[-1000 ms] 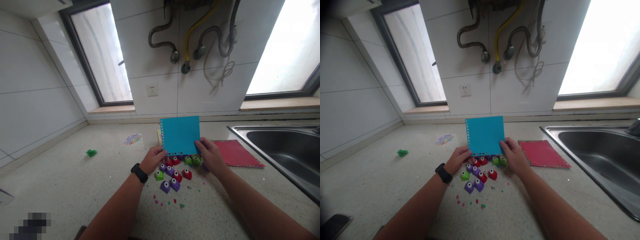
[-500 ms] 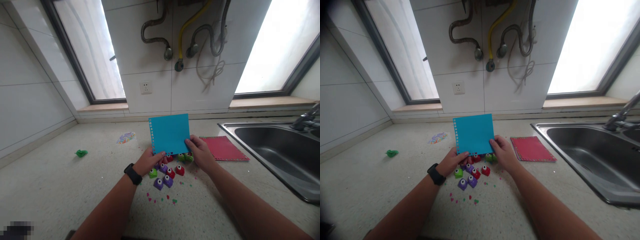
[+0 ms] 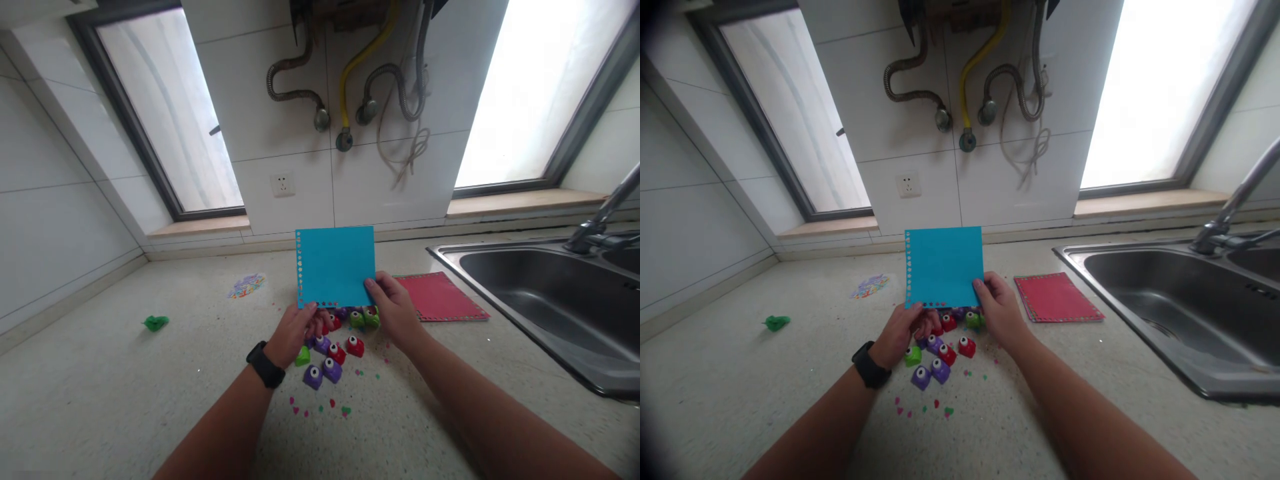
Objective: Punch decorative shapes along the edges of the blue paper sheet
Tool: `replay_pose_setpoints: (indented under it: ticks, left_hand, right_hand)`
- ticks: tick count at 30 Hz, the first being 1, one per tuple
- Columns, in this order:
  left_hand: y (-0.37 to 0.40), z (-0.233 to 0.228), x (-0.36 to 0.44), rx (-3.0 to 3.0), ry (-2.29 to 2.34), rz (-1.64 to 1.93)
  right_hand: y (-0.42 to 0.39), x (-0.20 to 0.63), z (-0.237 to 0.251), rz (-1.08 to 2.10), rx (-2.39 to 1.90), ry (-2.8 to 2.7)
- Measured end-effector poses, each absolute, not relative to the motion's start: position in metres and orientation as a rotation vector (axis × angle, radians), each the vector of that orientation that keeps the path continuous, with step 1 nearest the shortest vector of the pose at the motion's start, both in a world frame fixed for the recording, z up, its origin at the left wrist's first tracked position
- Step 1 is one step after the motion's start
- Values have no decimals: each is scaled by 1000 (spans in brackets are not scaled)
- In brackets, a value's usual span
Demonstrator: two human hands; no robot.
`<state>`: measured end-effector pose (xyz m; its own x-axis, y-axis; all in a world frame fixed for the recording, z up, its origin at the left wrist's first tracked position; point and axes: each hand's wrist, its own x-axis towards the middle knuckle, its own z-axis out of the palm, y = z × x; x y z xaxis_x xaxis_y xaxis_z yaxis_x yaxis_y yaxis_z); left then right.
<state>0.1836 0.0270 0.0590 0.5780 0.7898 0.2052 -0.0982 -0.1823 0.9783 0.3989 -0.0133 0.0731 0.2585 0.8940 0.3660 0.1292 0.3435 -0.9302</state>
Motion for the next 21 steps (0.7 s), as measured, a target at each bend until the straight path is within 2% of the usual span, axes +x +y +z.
replay_pose_setpoints:
  ticks: [13, 21]
  left_hand:
    - [22, 51, 182, 1579, 697, 878]
    - [32, 49, 170, 1431, 454, 892]
  right_hand:
    - [-17, 399, 77, 758, -1025, -1375]
    - [-12, 414, 73, 784, -1068, -1412]
